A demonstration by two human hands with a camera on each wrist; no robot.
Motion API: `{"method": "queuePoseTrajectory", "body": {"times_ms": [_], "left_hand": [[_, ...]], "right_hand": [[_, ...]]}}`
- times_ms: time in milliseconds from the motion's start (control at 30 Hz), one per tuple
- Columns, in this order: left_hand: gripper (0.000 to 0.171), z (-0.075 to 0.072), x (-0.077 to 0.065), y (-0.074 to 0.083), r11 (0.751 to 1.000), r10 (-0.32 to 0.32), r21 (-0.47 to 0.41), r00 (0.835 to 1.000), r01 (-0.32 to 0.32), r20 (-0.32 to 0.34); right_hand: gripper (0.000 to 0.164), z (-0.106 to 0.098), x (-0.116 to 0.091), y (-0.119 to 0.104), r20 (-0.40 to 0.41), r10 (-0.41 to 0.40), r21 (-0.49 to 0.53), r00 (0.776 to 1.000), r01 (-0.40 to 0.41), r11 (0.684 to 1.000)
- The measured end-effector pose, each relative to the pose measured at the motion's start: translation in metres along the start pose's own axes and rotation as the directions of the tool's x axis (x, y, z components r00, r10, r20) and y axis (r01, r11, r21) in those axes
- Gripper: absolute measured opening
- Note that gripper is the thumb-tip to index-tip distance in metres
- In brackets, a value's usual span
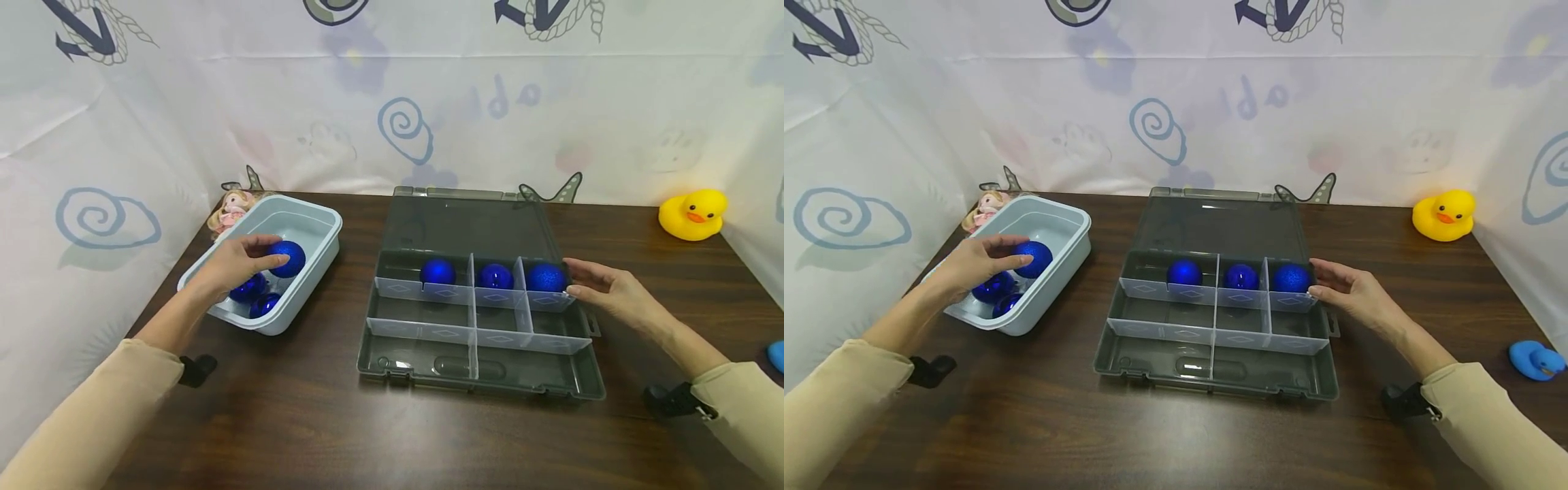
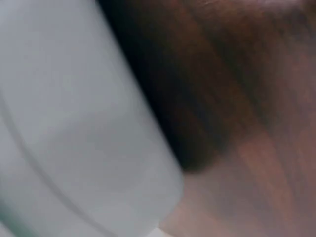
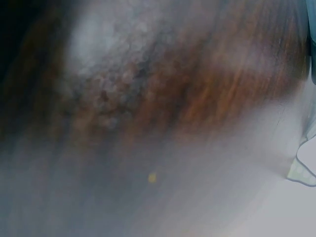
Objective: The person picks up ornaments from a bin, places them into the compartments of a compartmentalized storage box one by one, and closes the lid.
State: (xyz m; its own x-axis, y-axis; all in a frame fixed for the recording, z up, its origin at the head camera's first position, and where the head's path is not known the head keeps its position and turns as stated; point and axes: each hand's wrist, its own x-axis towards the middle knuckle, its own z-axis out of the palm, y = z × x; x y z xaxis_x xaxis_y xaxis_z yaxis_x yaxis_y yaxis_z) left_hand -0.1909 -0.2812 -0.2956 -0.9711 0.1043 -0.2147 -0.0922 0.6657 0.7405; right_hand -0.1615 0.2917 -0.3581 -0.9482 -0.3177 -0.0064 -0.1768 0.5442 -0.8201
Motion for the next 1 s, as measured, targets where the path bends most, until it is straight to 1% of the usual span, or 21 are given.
{"method": "queuePoseTrajectory", "body": {"times_ms": [133, 233, 300, 367, 467, 567, 667, 733, 767, 800, 867, 1000], "left_hand": [[0.065, -0.006, -0.005, 0.011, 0.998, 0.042, -0.041, 0.997, -0.044, -0.069], [0.063, -0.008, -0.009, 0.021, 0.992, 0.089, -0.081, 0.99, -0.099, -0.113], [0.062, -0.007, -0.01, 0.03, 0.984, 0.109, -0.129, 0.985, -0.126, -0.13], [0.06, -0.004, -0.012, 0.041, 0.972, 0.127, -0.185, 0.984, -0.148, -0.121], [0.059, 0.007, -0.015, 0.063, 0.955, 0.142, -0.252, 0.987, -0.157, -0.075], [0.055, 0.024, -0.015, 0.086, 0.933, 0.157, -0.327, 0.987, -0.152, -0.012], [0.05, 0.047, -0.011, 0.108, 0.892, 0.169, -0.433, 0.984, -0.13, 0.054], [0.046, 0.063, -0.009, 0.123, 0.862, 0.184, -0.496, 0.977, -0.108, 0.106], [0.045, 0.072, -0.007, 0.13, 0.846, 0.191, -0.524, 0.973, -0.094, 0.133], [0.044, 0.08, -0.005, 0.136, 0.836, 0.199, -0.542, 0.967, -0.083, 0.16], [0.043, 0.095, -0.002, 0.149, 0.822, 0.22, -0.566, 0.951, -0.062, 0.215], [0.042, 0.123, 0.004, 0.169, 0.822, 0.257, -0.568, 0.916, -0.041, 0.307]], "right_hand": [[0.054, -0.002, -0.001, 0.001, -0.013, 0.001, -0.009, 1.0, -0.002, 1.0], [0.055, -0.003, 0.0, 0.0, -0.015, 0.006, -0.013, 1.0, -0.006, 1.0], [0.055, -0.004, 0.0, 0.0, -0.012, 0.009, -0.011, 1.0, -0.009, 1.0], [0.055, -0.004, 0.001, 0.0, -0.008, 0.005, -0.007, 1.0, -0.005, 1.0], [0.055, -0.003, 0.001, 0.0, -0.008, -0.002, 0.002, 1.0, 0.002, 1.0], [0.054, -0.002, 0.001, 0.001, -0.013, -0.007, 0.005, 1.0, 0.007, 1.0], [0.054, -0.002, 0.001, 0.002, -0.017, -0.008, 0.006, 1.0, 0.008, 1.0], [0.054, -0.002, 0.002, 0.002, -0.02, -0.009, 0.005, 1.0, 0.009, 1.0], [0.054, -0.003, 0.002, 0.002, -0.02, -0.007, 0.006, 1.0, 0.008, 1.0], [0.054, -0.003, 0.002, 0.002, -0.019, -0.005, 0.007, 1.0, 0.005, 1.0], [0.055, -0.003, 0.002, 0.002, -0.018, 0.0, 0.005, 1.0, 0.0, 1.0], [0.055, -0.003, 0.002, 0.001, -0.012, 0.009, 0.004, 1.0, -0.009, 1.0]]}}
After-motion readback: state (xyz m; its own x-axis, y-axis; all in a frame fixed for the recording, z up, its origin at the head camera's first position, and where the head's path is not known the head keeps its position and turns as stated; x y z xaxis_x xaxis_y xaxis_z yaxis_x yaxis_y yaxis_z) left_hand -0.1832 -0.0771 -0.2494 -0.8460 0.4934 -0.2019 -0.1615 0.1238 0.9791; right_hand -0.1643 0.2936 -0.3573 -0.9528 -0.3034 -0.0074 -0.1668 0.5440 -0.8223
